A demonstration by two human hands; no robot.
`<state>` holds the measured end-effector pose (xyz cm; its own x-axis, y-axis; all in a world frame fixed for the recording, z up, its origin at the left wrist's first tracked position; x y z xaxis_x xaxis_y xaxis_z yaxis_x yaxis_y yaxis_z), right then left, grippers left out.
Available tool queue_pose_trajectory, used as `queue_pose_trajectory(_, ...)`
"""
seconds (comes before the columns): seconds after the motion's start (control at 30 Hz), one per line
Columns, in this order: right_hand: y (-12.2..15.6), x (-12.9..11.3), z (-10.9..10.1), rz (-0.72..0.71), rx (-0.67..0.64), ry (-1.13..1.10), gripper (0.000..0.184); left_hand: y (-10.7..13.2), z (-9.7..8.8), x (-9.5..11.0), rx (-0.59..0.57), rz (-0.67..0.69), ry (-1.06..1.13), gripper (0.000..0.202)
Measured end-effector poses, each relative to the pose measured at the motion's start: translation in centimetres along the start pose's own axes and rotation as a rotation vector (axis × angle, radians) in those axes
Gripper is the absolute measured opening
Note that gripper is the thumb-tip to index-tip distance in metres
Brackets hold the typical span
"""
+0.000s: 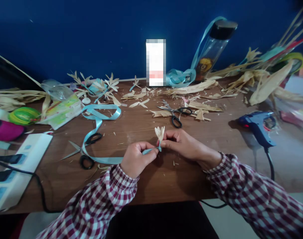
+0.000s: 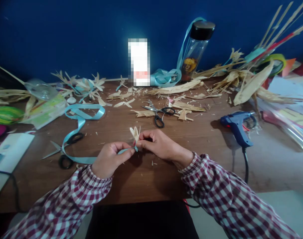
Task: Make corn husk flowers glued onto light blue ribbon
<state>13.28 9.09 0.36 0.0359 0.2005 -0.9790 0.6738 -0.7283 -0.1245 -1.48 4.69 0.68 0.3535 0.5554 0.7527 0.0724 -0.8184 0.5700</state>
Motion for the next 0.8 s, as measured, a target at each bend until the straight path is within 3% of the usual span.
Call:
queue_pose_trajectory(0.2, -0.2, -0.1, 0.0, -0.019, 0.04, 0.145, 0.015, 0.2, 0.1, -0.1, 0.076, 0.059, -0.002, 0.016)
queue_pose_trajectory(0.8, 0.0, -0.7, 0.2, -0.058, 0.035, 0.259, 0.014, 0.3, 0.6, -0.2, 0.109, 0.064, -0.053, 0.017)
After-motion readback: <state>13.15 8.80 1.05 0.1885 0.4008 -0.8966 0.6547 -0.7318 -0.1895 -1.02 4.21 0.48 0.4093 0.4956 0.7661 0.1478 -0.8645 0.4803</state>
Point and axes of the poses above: each hand's wrist, its own y-axis away from the middle knuckle, its own z-axis out of the palm, x = y × z, the point moved 4 cm from there along -y, towards the middle knuckle, and after that the axes turned 14 degrees about -z, right-handed, at the moved point
